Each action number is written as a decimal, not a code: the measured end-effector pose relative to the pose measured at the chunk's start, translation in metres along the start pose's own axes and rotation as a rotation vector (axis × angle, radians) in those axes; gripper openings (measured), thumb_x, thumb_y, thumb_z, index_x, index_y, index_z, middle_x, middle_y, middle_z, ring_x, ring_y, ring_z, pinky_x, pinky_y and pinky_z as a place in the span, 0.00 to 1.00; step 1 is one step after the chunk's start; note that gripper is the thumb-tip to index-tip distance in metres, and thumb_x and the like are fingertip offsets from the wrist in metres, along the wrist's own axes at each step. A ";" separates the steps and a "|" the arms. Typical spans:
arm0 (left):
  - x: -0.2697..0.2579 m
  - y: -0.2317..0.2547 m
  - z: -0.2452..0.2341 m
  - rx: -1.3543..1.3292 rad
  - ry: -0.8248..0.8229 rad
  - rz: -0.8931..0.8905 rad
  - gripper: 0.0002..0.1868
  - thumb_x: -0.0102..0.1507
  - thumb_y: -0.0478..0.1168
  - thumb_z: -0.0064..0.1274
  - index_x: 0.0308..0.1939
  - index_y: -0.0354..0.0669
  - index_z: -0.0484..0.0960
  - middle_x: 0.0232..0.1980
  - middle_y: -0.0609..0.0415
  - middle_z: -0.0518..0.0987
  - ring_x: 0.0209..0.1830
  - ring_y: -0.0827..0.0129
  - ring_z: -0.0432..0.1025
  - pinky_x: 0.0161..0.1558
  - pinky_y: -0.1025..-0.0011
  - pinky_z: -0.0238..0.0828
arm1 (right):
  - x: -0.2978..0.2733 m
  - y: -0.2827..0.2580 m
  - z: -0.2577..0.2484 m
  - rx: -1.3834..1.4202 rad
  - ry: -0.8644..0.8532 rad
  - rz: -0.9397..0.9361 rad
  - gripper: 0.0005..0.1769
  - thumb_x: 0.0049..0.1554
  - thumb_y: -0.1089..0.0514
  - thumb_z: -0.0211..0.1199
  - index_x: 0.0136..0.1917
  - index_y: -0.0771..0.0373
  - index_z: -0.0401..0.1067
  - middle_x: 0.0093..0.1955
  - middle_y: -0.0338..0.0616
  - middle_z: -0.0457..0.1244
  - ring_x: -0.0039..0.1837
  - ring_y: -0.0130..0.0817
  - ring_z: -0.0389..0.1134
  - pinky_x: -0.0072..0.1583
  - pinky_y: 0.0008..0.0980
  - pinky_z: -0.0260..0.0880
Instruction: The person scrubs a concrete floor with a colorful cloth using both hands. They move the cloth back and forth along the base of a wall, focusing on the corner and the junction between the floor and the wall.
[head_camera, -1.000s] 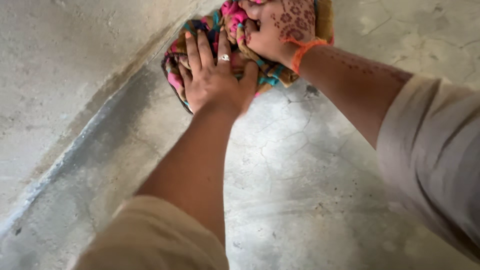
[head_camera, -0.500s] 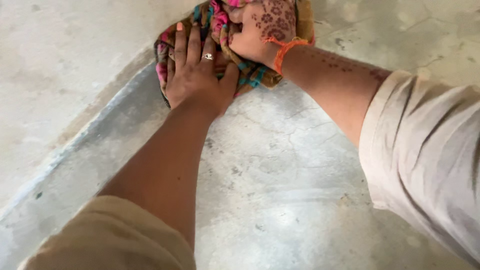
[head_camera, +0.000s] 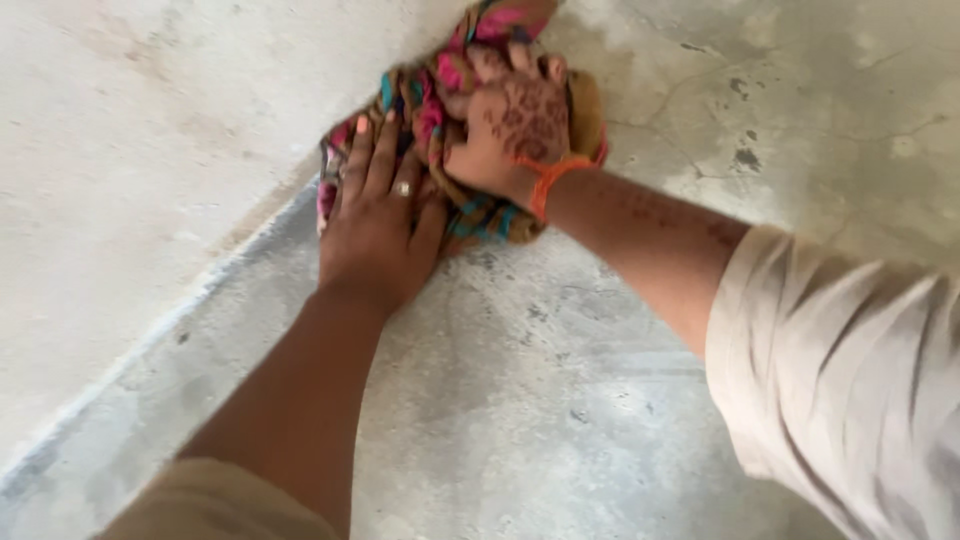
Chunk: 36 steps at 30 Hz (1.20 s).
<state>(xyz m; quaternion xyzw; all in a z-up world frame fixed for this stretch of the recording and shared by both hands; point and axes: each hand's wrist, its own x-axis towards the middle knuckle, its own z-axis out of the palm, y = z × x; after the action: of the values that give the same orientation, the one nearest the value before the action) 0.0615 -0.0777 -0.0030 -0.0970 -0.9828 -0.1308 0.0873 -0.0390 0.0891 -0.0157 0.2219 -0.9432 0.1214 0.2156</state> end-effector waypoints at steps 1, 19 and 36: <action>-0.004 -0.004 -0.003 0.009 -0.029 -0.035 0.33 0.69 0.53 0.37 0.77 0.50 0.63 0.85 0.56 0.45 0.85 0.59 0.35 0.78 0.57 0.42 | -0.001 -0.011 -0.005 0.008 -0.028 0.017 0.26 0.48 0.38 0.64 0.55 0.51 0.82 0.71 0.50 0.58 0.71 0.51 0.52 0.69 0.59 0.45; -0.112 -0.053 -0.038 0.090 -0.057 -0.235 0.30 0.68 0.50 0.36 0.74 0.47 0.67 0.84 0.53 0.48 0.84 0.59 0.37 0.75 0.55 0.41 | -0.035 -0.135 -0.025 0.223 -0.331 -0.011 0.23 0.54 0.42 0.57 0.57 0.51 0.80 0.77 0.52 0.50 0.78 0.56 0.44 0.74 0.64 0.40; -0.145 -0.052 -0.038 0.068 -0.004 -0.379 0.33 0.64 0.47 0.40 0.74 0.46 0.65 0.84 0.51 0.47 0.84 0.53 0.36 0.75 0.55 0.39 | -0.047 -0.143 -0.030 0.373 -0.393 -0.303 0.20 0.52 0.42 0.59 0.54 0.46 0.81 0.79 0.44 0.49 0.80 0.51 0.43 0.75 0.64 0.38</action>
<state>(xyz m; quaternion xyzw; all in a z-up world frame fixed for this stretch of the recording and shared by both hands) 0.1958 -0.1621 -0.0077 0.0926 -0.9875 -0.1115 0.0625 0.0772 -0.0087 0.0084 0.4150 -0.8844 0.2136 0.0002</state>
